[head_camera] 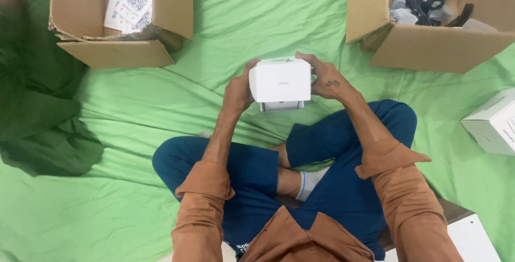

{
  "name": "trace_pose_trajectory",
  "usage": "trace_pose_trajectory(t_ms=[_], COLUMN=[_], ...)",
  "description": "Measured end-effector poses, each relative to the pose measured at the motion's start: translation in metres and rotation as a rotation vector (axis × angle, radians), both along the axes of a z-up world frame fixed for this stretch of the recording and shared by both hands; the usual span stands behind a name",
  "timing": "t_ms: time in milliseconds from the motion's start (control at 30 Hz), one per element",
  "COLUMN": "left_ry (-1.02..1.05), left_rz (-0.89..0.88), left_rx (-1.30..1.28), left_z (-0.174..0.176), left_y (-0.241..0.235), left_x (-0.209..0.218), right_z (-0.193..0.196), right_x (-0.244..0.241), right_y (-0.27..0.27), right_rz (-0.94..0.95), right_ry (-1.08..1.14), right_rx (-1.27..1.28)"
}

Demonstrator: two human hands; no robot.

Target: The person unboxes small electronic devices from white boxes and repacks them into labeled boxes.

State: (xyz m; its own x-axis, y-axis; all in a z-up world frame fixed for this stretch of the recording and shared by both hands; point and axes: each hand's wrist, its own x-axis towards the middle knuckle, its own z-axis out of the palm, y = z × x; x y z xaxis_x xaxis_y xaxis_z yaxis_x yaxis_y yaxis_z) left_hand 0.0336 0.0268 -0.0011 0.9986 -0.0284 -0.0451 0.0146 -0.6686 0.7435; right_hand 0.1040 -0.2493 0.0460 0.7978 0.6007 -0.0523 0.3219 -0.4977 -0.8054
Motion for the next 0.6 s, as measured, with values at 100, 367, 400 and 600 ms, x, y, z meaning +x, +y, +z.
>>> trace_pose_trajectory(t_ms=[100, 367, 400, 600], left_ry=[-0.110, -0.153, -0.159, 0.196], left_rz=[-0.002, -0.371, -0.371, -0.131], left_rx=[0.110, -0.259, -0.259, -0.218], left_z=[0.006, -0.012, -0.008, 0.009], left_y=[-0.005, 0.022, 0.020, 0.012], left_x=[-0.010, -0.024, -0.021, -0.019], right_z=[-0.022, -0.033, -0.032, -0.027], right_x=[0.001, 0.003, 0.007, 0.009], right_y=[-0.007, -0.012, -0.011, -0.010], right_rz=[-0.001, 0.198, 0.198, 0.059], right_ry=[-0.021, -0.183, -0.189, 0.141], right_rx=[-0.107, 0.081, 0.081, -0.176])
